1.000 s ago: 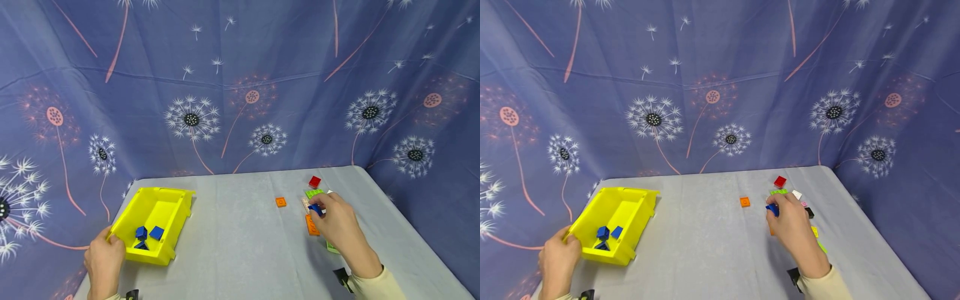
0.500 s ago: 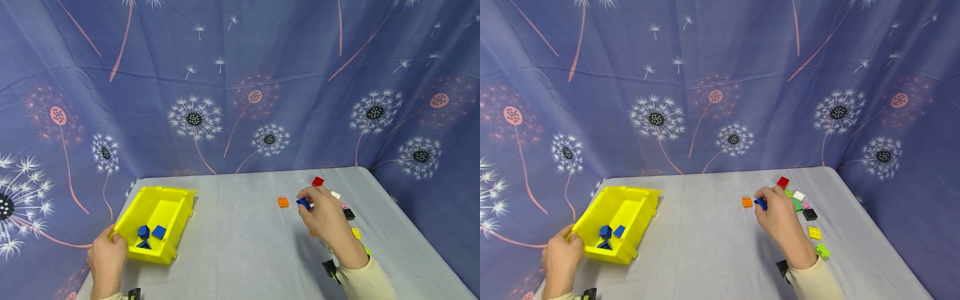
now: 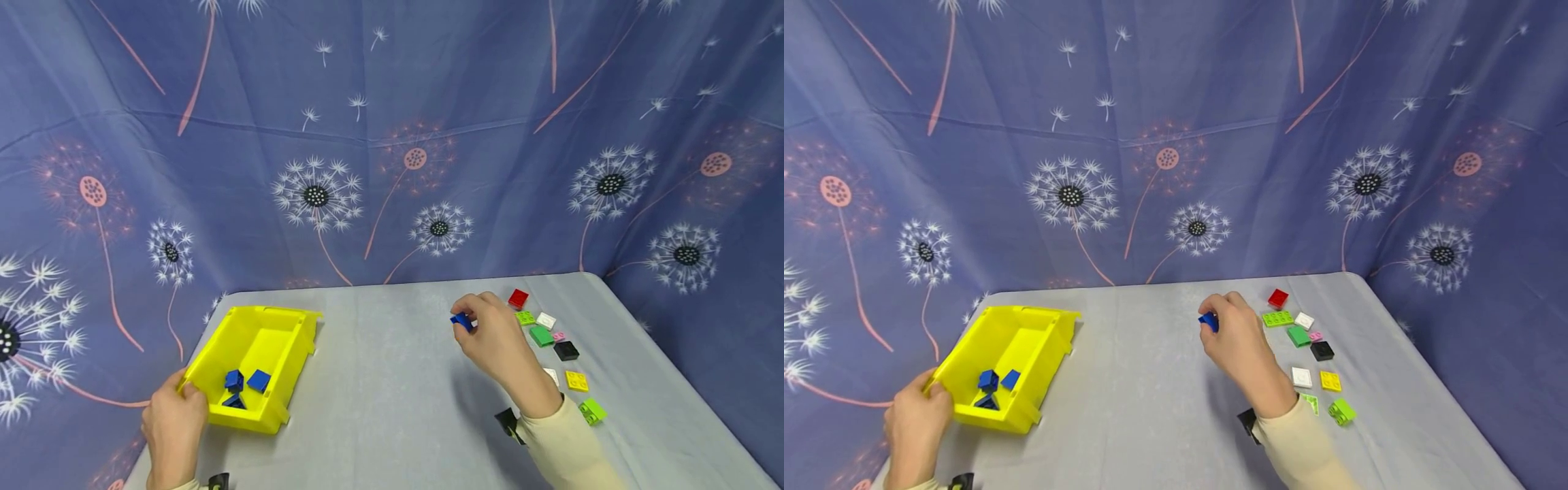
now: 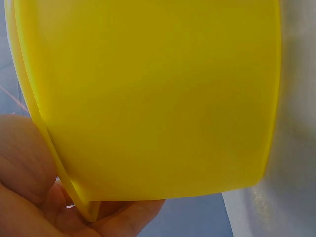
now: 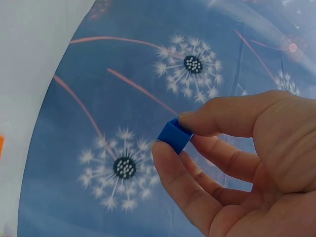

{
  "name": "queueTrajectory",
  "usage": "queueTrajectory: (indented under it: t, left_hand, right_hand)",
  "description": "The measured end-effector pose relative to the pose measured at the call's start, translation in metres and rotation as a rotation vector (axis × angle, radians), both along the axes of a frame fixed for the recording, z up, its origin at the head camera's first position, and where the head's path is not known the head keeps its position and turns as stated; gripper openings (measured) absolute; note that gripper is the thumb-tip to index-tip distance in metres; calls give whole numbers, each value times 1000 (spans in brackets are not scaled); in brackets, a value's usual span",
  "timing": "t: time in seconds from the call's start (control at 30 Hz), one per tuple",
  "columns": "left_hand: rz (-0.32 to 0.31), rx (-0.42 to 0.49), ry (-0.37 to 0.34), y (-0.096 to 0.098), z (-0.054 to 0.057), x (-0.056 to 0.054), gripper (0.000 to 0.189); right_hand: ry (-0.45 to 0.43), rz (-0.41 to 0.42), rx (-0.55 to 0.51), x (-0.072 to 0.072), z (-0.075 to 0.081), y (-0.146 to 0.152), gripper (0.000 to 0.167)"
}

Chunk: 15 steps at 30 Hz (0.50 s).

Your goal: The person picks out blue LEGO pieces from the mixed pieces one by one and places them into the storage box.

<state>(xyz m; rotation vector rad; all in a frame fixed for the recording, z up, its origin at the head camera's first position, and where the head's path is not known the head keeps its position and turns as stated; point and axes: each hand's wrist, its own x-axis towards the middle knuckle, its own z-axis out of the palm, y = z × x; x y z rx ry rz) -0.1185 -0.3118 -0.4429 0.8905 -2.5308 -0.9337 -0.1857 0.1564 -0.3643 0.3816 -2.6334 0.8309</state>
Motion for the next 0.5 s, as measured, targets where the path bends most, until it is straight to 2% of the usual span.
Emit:
queueTrajectory:
  t: [0.3, 0.5]
  left_hand:
    - [11, 18, -12, 0, -1, -1, 50]
    - [2, 8, 7, -1, -1, 1, 50]
  right_hand:
    - [6, 51, -35, -6, 11, -31, 17]
    - [-18, 103, -60, -7, 16, -55, 17]
